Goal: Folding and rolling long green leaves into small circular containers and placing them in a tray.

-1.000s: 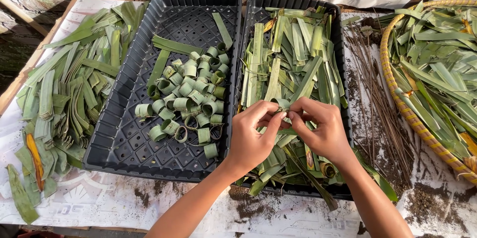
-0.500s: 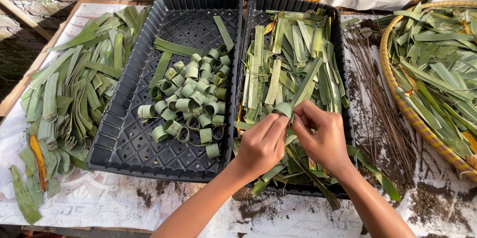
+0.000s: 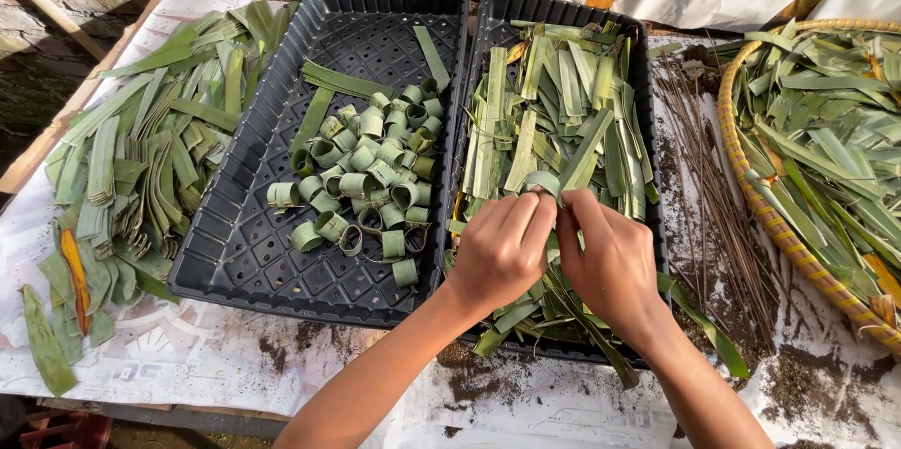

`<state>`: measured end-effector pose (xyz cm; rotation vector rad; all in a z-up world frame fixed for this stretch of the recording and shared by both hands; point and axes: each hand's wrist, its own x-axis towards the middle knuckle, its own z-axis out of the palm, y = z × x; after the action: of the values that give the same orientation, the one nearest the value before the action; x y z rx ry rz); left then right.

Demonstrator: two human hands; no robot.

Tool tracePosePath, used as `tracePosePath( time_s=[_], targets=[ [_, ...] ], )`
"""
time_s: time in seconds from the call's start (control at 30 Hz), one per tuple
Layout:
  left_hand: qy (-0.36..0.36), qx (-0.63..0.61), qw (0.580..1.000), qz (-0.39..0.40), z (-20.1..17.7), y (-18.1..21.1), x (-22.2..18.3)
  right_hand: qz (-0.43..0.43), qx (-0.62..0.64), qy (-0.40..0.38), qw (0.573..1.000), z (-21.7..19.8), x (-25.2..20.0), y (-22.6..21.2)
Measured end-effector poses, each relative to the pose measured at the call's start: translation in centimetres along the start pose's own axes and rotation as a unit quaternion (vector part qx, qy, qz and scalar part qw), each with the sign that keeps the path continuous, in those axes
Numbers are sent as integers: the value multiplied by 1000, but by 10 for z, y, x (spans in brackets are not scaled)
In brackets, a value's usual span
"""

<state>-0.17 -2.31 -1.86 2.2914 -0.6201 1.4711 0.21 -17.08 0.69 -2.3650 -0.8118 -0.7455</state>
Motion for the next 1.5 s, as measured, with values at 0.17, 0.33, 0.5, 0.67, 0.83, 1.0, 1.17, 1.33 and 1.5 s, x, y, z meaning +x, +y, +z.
tracePosePath(
  time_s=[0.17, 0.33, 0.5, 0.67, 0.83, 1.0, 1.17, 1.33, 1.5],
  targets=[
    [19, -175, 974, -140, 8, -12, -1, 0, 24, 37, 999, -4, 0, -5],
    [23, -389, 873, -294, -26, -3, 28, 67, 121, 35, 990, -23, 18, -16],
    [28, -457, 819, -345, -27, 1, 24, 142, 319, -24, 937, -15, 21, -3],
    [16, -451, 825, -339, -34, 2, 27, 119, 332, -10, 936, -17, 25, -7],
    [9, -513, 769, -381, -29, 3, 22, 77, 297, 17, 952, -16, 22, -5],
    [-20, -577, 695, -430, -21, 0, 20, 87, 314, 24, 945, -17, 19, -1],
    [11, -629, 619, -471, -7, 1, 11, 63, 277, 52, 957, -8, 17, 3],
    [-7, -558, 701, -445, -25, 6, 26, -41, 178, 71, 981, -3, 20, 6],
    [34, -368, 882, -293, -32, 6, 30, -90, 136, 76, 984, -3, 25, 10]
  ],
)
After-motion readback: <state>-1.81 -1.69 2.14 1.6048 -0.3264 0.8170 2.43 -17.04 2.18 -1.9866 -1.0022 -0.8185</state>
